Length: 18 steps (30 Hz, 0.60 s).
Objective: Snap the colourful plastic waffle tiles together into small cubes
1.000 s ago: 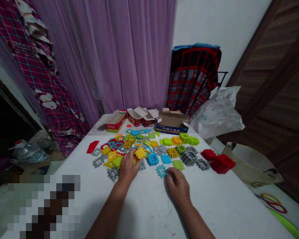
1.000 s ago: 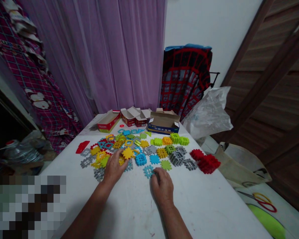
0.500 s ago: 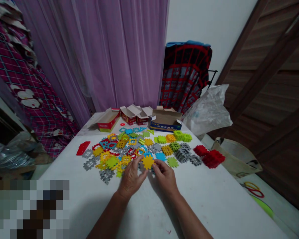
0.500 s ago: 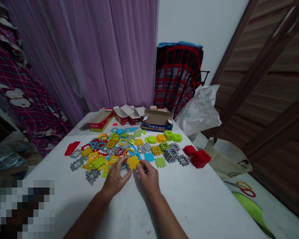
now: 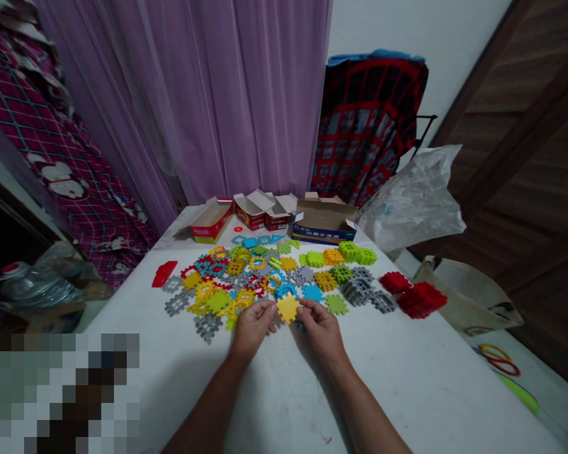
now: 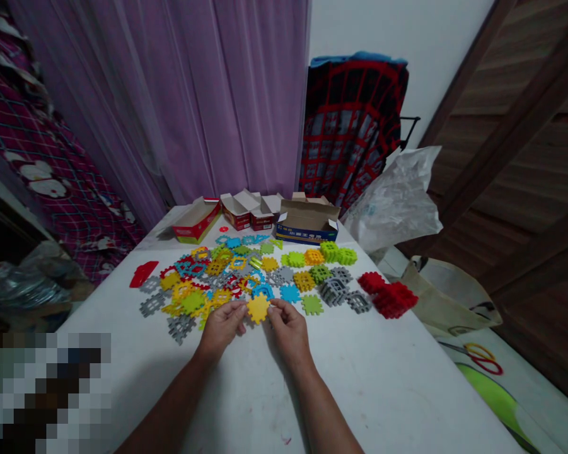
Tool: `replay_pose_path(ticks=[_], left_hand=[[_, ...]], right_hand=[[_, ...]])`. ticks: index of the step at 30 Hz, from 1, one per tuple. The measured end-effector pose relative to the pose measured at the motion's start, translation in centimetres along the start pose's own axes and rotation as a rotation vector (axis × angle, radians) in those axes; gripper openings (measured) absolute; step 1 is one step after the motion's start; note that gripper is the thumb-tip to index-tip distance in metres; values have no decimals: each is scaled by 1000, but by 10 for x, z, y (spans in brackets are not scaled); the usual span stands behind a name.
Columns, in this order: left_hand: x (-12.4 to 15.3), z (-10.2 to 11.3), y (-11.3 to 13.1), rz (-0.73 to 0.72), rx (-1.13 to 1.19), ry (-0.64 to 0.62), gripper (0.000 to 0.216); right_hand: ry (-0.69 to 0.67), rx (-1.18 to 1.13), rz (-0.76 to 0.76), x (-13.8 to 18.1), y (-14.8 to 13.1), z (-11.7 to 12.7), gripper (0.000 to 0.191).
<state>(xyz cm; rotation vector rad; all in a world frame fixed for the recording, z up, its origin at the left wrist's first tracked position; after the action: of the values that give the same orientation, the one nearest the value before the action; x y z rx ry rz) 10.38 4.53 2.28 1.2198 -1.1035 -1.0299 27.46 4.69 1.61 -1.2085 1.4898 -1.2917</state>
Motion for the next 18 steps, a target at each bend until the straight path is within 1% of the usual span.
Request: replay_pose_path(ticks=[4, 7, 9, 11, 13, 15, 18], left_hand=[[2, 0, -1, 94, 13, -3, 49], [1, 3, 0, 90, 8, 16, 47], [-3, 11, 3, 24, -5, 78, 45], [-6, 25, 8, -80, -35, 197, 42], [-8, 43, 14, -185, -116, 320, 39], [-9, 58, 20, -271, -275, 408, 34], [-8, 72, 27, -340, -554, 478, 26]], right_hand=[[-2, 32, 20, 3, -1, 0, 43], [-19, 105, 68, 5, -4, 0, 39], [-22, 147, 103, 7, -6, 2, 36], [-6, 174, 129, 7, -9, 5, 36], [18, 189, 139, 7, -13, 11, 37], [28, 206, 146, 6, -18, 17, 38], [11, 274, 178, 1, -33, 27, 40]])
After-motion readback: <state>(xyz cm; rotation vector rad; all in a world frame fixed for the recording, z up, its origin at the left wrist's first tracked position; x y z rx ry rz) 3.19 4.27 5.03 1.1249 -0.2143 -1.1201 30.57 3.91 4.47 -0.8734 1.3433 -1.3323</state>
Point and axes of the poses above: each hand's wrist, its own x-axis away from the middle knuckle, its own z-axis out of the back of the hand, y = z × x, the point moved 5 cm from there along -x, towards the middle knuckle, and after that the axes turned 3 degrees about y, right-handed, at the moved point
